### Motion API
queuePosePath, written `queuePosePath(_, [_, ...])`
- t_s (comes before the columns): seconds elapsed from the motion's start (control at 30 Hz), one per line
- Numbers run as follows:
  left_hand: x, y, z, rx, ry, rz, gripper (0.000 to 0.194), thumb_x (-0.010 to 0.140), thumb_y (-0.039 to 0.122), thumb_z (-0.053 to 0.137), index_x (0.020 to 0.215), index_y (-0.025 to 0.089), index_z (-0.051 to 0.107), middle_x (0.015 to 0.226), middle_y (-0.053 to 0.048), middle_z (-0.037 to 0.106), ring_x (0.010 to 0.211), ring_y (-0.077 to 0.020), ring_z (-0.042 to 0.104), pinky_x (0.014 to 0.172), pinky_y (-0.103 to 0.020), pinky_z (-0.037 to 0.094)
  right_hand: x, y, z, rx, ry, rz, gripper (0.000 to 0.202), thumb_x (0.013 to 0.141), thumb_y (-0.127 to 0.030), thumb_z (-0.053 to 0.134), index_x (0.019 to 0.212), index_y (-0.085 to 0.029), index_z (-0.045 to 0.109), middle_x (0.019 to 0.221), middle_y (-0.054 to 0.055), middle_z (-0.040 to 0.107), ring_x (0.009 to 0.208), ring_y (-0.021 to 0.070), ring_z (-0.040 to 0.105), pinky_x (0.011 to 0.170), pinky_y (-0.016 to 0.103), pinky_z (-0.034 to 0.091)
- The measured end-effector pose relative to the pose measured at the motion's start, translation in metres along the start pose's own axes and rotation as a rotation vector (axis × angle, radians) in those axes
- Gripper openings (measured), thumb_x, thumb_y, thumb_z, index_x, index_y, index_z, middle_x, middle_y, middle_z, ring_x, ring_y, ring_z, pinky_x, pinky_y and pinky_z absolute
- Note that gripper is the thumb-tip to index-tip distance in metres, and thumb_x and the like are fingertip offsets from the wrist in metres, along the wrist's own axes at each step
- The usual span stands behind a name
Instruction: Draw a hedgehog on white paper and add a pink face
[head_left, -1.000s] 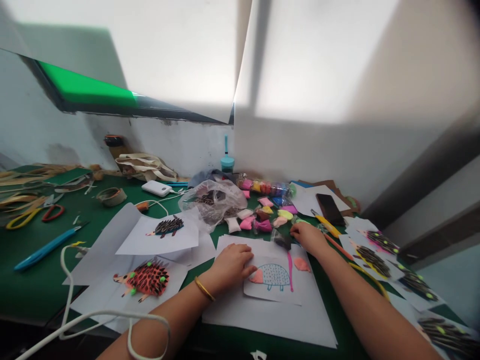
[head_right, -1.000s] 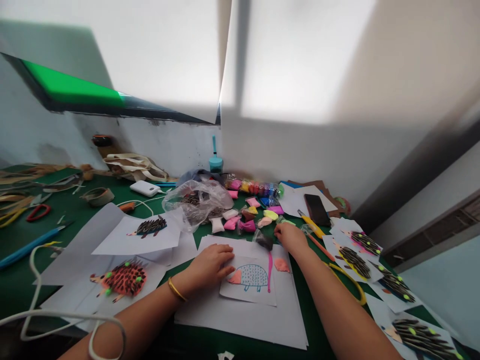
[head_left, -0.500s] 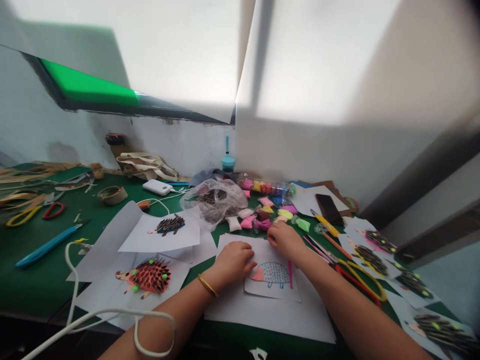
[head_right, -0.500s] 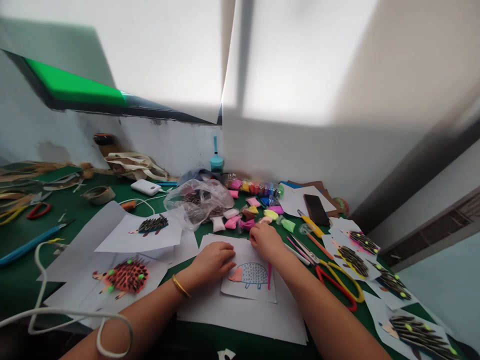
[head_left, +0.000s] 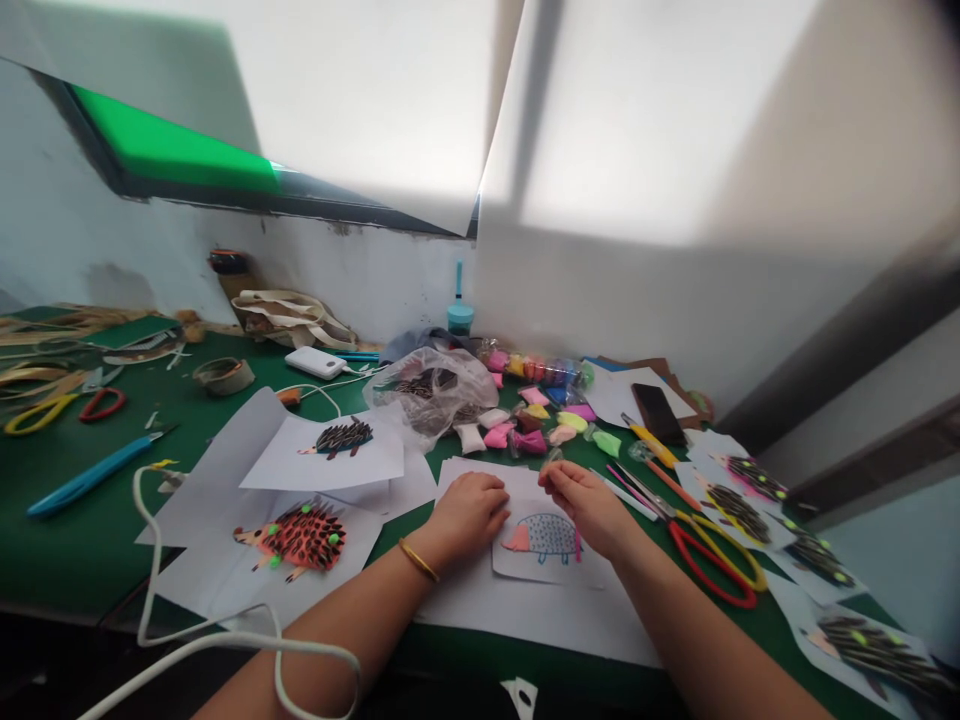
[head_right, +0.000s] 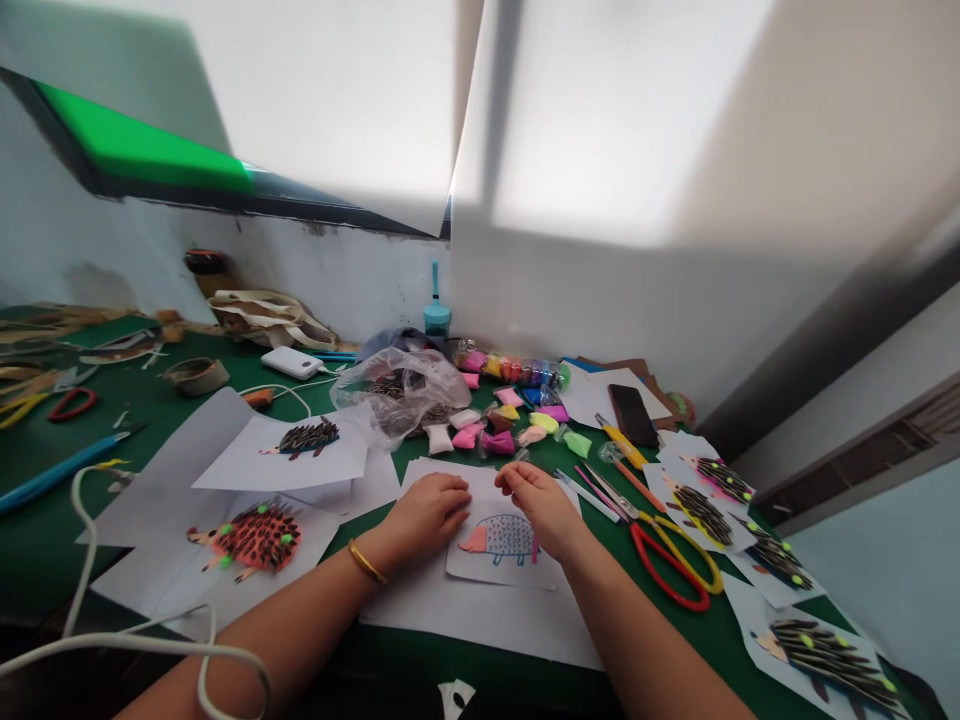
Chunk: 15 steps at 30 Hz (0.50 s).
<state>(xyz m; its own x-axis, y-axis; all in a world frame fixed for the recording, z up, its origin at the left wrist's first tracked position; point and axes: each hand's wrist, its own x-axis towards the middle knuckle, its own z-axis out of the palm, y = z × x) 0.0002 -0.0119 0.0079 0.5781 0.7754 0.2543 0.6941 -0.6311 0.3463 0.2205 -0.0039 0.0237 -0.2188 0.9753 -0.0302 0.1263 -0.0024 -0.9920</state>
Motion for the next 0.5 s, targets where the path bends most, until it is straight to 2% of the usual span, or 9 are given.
queuePosePath(0.17, [0.000,-0.001,0.000,-0.006,-0.005,0.005,0.019,0.089,0.026,0.056,0.102,0.022,0.069,0.113,-0.006,0.066,0.107,-0.0233,0.059,0.099,-0.037,0.043,-0.020,0.006,0.006,-0.109,0.007,-0.001,0.029,0.088,-0.049,0.053,0.087,-0.022,0.062,0.083,0.002,0.061,0.077,0.0172,0.055,0.069,0.028,0.044])
queuePosePath(0.33, [0.000,-0.003,0.002,-0.009,-0.002,0.005,0.019,0.089,0.027,0.056,0.102,0.023,0.070,0.111,-0.007,0.067,0.108,-0.0237,0.059,0.100,-0.037,0.043,-0.036,0.017,0.017,-0.475,-0.040,-0.201,0.014,0.085,-0.031,0.058,0.084,-0.022,0.069,0.090,0.005,0.063,0.090,0.0218,0.058,0.085,0.036,0.046])
queuePosePath(0.5, [0.000,-0.003,0.003,-0.009,-0.005,0.002,0.020,0.088,0.027,0.056,0.102,0.023,0.070,0.109,-0.007,0.067,0.108,-0.0237,0.059,0.100,-0.038,0.043,-0.039,0.030,0.025,-0.712,0.000,-0.270,0.017,0.086,-0.024,0.058,0.087,-0.024,0.075,0.089,0.007,0.063,0.091,0.0238,0.058,0.085,0.039,0.046])
